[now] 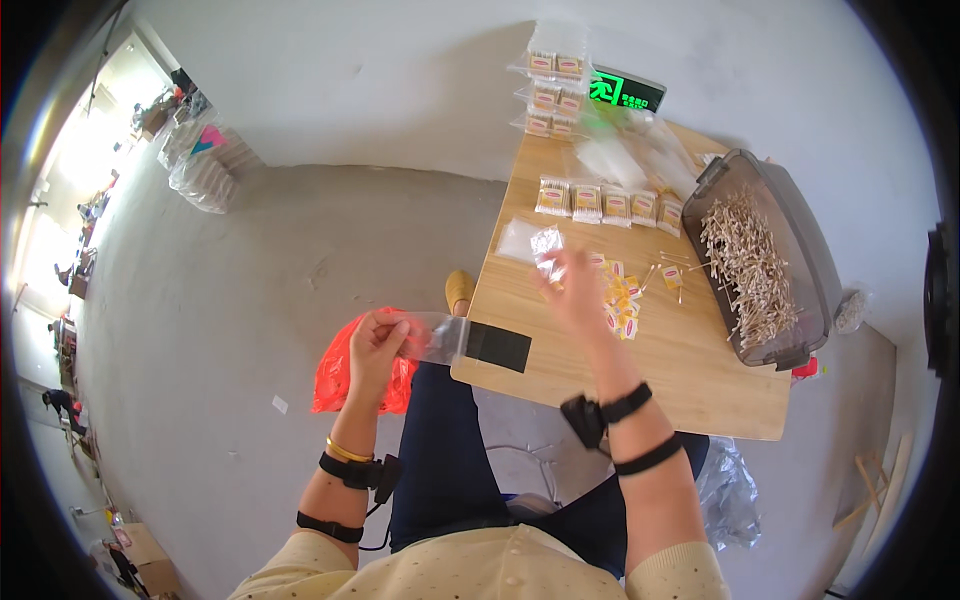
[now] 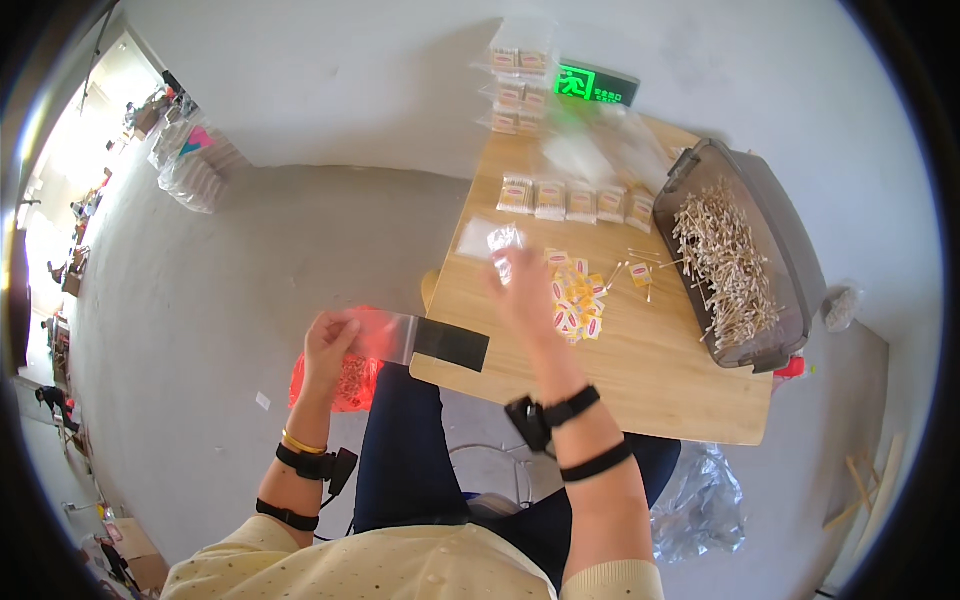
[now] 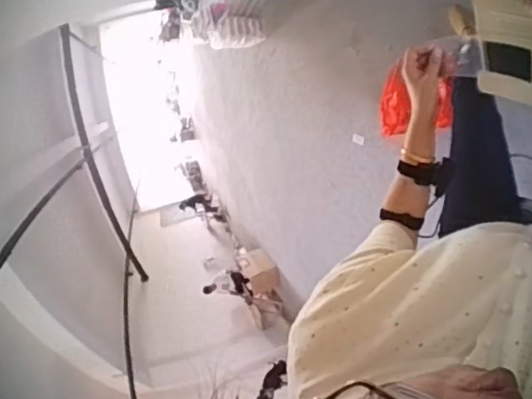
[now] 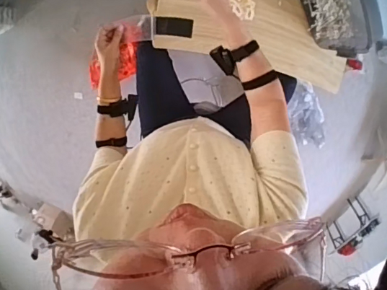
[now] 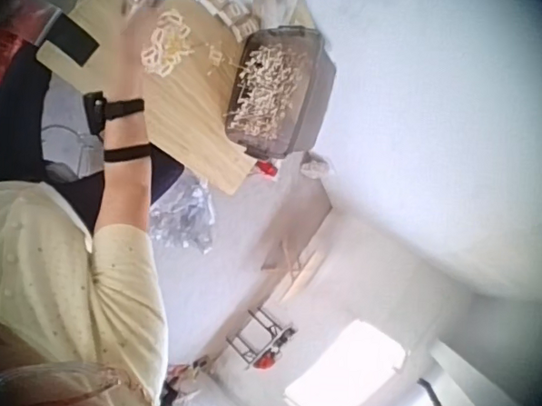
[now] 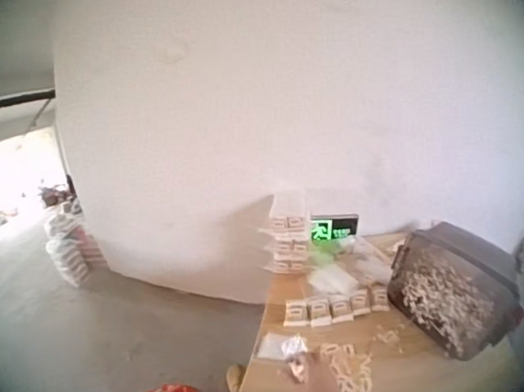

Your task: Counting and placing cotton swabs into individual plastic pouches at a workstation.

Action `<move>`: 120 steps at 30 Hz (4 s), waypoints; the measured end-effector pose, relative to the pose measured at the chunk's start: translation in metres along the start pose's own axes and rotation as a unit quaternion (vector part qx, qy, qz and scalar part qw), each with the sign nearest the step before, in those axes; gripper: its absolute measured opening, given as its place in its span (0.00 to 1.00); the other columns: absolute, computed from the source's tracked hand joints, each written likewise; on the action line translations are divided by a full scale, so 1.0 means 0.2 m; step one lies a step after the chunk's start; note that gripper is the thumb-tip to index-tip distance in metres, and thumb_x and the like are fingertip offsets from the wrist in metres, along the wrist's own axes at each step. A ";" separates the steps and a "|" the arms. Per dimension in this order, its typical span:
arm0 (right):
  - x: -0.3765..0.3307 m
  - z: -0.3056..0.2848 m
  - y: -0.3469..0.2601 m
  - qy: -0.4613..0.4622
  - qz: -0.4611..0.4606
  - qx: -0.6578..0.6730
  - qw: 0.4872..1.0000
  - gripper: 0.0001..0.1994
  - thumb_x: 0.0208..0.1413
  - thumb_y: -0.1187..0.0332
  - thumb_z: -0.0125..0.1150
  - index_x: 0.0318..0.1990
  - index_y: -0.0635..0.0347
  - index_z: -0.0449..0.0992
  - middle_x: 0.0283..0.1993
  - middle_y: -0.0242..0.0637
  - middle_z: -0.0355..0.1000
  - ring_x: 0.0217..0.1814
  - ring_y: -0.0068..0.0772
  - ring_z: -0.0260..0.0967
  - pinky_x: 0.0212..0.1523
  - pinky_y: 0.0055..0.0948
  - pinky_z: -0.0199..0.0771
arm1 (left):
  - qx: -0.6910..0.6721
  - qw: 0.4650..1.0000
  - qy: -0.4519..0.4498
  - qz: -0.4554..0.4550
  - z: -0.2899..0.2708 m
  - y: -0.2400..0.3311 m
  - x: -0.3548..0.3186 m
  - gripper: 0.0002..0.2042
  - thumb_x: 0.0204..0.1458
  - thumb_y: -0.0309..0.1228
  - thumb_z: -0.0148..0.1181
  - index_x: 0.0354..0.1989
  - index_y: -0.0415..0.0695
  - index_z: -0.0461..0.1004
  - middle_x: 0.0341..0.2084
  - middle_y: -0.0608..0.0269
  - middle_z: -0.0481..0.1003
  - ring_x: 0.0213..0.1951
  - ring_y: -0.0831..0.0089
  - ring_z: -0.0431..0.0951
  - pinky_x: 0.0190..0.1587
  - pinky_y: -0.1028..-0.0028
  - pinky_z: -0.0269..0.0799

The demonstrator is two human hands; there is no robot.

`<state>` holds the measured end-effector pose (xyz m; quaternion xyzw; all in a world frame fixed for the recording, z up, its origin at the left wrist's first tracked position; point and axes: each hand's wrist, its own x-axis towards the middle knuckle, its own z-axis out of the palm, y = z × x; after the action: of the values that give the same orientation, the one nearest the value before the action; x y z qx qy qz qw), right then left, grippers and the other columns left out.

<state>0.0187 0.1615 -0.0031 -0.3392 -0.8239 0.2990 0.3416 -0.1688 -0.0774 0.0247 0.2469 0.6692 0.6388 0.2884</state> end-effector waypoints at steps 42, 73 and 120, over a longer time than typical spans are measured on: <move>-0.63 -0.31 -0.61 -0.105 -0.031 0.220 0.969 0.07 0.51 0.75 0.68 0.28 0.61 0.73 0.26 0.36 0.70 0.27 0.29 0.67 0.29 0.27 0.65 | 0.157 0.949 -0.261 0.081 0.31 0.31 -0.44 0.10 0.59 0.31 0.61 0.40 0.35 0.77 0.27 0.60 0.80 0.29 0.76 0.81 0.33 0.78 0.76; -0.65 -0.33 -0.64 -0.065 -0.012 0.100 0.993 0.06 0.52 0.71 0.66 0.34 0.55 0.74 0.29 0.31 0.75 0.33 0.34 0.72 0.39 0.36 0.62 | 0.064 0.959 -0.276 -0.010 0.34 0.31 -0.43 0.13 0.65 0.33 0.53 0.43 0.33 0.78 0.34 0.63 0.80 0.37 0.78 0.80 0.36 0.77 0.78; -0.69 -0.21 -0.40 -0.230 0.175 0.378 0.880 0.08 0.62 0.71 0.57 0.42 0.66 0.79 0.34 0.29 0.75 0.35 0.17 0.67 0.38 0.21 0.69 | 0.375 0.815 -0.319 0.306 0.34 0.33 -0.33 0.28 0.37 0.34 0.76 0.50 0.44 0.72 0.40 0.58 0.74 0.44 0.56 0.73 0.48 0.62 0.69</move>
<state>0.0956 0.0202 0.0296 -0.2445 -0.6312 0.7121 0.1866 -0.0757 -0.0707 0.0942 0.7175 0.6175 0.2796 0.1605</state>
